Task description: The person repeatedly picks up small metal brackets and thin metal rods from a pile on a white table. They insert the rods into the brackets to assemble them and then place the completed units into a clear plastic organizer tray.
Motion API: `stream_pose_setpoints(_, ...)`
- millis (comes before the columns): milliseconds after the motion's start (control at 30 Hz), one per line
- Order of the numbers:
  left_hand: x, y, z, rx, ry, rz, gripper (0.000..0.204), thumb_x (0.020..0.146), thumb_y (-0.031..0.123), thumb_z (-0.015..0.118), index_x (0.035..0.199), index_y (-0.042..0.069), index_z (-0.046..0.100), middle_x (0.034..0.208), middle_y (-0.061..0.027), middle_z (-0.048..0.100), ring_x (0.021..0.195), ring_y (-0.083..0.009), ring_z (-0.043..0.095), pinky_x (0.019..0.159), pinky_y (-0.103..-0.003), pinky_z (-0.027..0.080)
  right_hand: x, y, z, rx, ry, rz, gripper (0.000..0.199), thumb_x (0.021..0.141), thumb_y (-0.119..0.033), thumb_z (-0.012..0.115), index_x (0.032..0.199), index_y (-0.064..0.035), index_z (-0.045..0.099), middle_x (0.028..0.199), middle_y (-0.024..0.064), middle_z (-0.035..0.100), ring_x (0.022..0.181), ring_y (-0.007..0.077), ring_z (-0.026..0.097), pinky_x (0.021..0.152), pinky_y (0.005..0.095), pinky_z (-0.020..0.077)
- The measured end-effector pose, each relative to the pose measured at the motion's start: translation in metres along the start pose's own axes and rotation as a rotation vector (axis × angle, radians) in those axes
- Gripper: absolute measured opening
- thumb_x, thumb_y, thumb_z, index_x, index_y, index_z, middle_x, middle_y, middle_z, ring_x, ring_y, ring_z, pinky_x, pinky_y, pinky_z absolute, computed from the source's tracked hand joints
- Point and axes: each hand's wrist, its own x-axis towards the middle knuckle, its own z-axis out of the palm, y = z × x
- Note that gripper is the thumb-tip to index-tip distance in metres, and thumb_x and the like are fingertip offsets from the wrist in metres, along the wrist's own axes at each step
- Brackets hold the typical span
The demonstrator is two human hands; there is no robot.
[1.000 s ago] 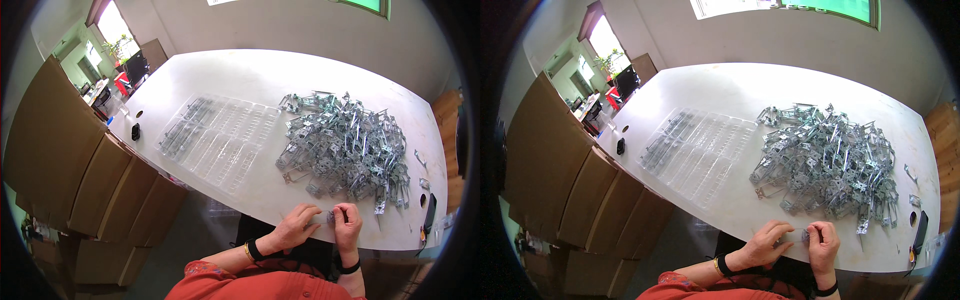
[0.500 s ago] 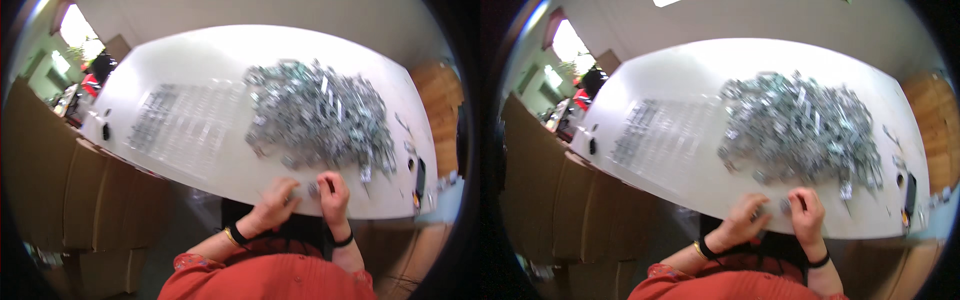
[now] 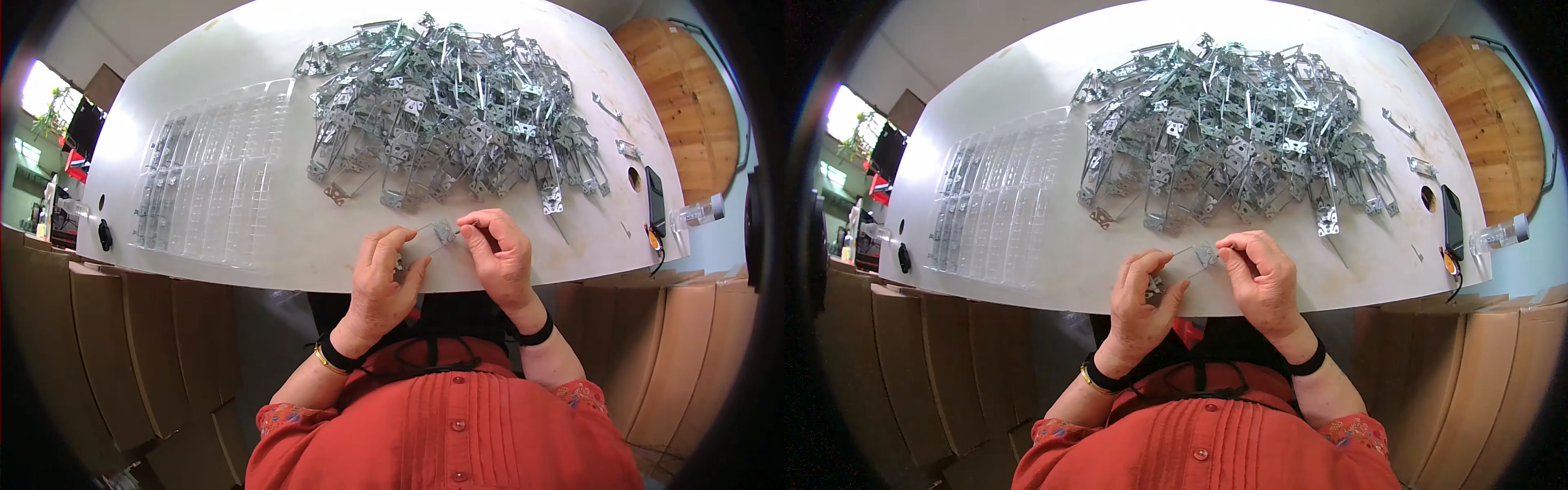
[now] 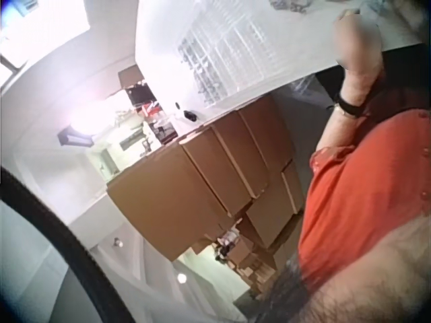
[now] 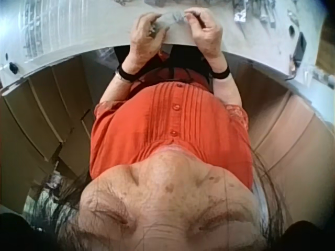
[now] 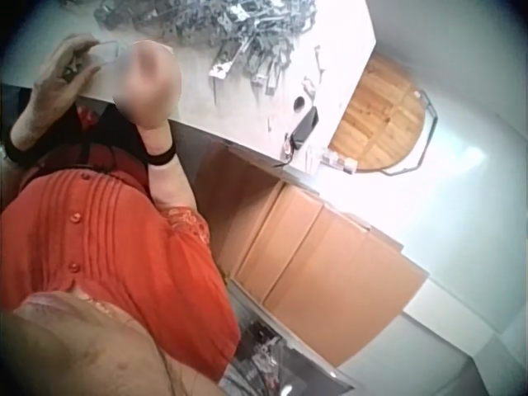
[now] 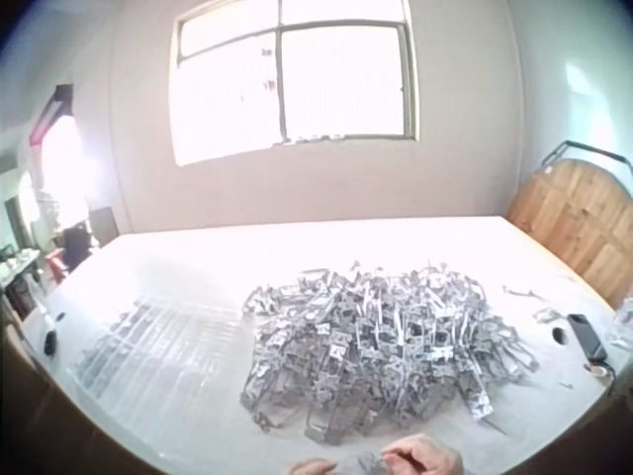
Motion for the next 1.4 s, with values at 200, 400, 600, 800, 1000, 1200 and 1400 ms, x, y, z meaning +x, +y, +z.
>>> stream_pose_setpoints(200,0.0010,-0.0010,-0.0004,0.004,-0.006,-0.006,0.046,0.081,-0.002,0.084,0.123,-0.001,0.065,0.115,-0.0156,0.068,0.100,-0.0291,0.065,0.086,-0.037,0.055,0.0000,-0.0005,0.0007,-0.022,-0.027,-0.004,0.006,0.097,-0.001,0.074,0.102,-0.0025,0.073,0.096,0.0080,0.069,0.079,0.0171,0.065,0.070,0.0286,0.0519)
stream_pose_setpoints(400,0.0021,-0.0003,-0.0010,0.000,-0.005,0.005,0.046,0.081,-0.001,0.084,0.123,-0.002,0.065,0.117,-0.0164,0.068,0.102,-0.0300,0.066,0.087,-0.037,0.056,0.0002,0.0010,0.0008,-0.027,-0.028,-0.028,0.005,0.096,-0.001,0.074,0.100,-0.0028,0.073,0.093,0.0082,0.069,0.078,0.0188,0.065,0.069,0.0300,0.0518)
stream_pose_setpoints(600,0.0014,0.0001,-0.0006,-0.009,-0.020,-0.010,0.046,0.081,-0.001,0.084,0.123,-0.001,0.065,0.117,-0.0168,0.067,0.102,-0.0305,0.066,0.086,-0.037,0.056,0.0005,0.0022,0.0016,-0.052,-0.026,-0.035,0.008,0.094,-0.004,0.079,0.098,-0.0029,0.072,0.090,0.0073,0.068,0.077,0.0187,0.064,0.068,0.0304,0.0512)
stream_pose_setpoints(800,0.0005,-0.0002,-0.0005,-0.014,-0.002,-0.010,0.047,0.080,-0.001,0.085,0.123,0.000,0.065,0.116,-0.0175,0.068,0.104,-0.0324,0.067,0.087,-0.039,0.056,0.0007,0.0002,0.0021,-0.125,-0.072,0.002,0.010,0.093,-0.003,0.079,0.096,-0.0023,0.070,0.088,0.0077,0.068,0.076,0.0191,0.063,0.068,0.0305,0.0510)
stream_pose_setpoints(1000,-0.0002,-0.0021,0.0020,-0.021,0.012,-0.008,0.046,0.080,0.001,0.085,0.122,0.000,0.065,0.115,-0.0175,0.068,0.106,-0.0355,0.066,0.090,-0.042,0.056,0.0013,-0.0016,0.0036,-0.076,-0.038,-0.006,0.013,0.094,-0.006,0.080,0.093,-0.0013,0.068,0.087,0.0064,0.066,0.074,0.0157,0.061,0.068,0.0286,0.0500)
stream_pose_setpoints(1200,0.0000,-0.0013,0.0001,-0.025,0.013,0.001,0.047,0.081,0.002,0.085,0.123,0.001,0.065,0.117,-0.0175,0.067,0.108,-0.0366,0.065,0.090,-0.043,0.055,0.0015,-0.0016,0.0038,-0.055,-0.066,0.030,0.015,0.097,-0.010,0.080,0.095,-0.0009,0.068,0.088,0.0045,0.066,0.075,0.0115,0.060,0.068,0.0260,0.0492)
stream_pose_setpoints(1400,0.0004,-0.0004,-0.0005,-0.055,0.012,-0.002,0.047,0.081,0.002,0.085,0.124,0.001,0.064,0.117,-0.0174,0.066,0.107,-0.0365,0.065,0.088,-0.043,0.056,0.0004,-0.0011,0.0019,-0.062,-0.065,0.005,0.011,0.097,-0.006,0.077,0.095,-0.0009,0.068,0.090,0.0057,0.067,0.076,0.0133,0.061,0.069,0.0271,0.0502)
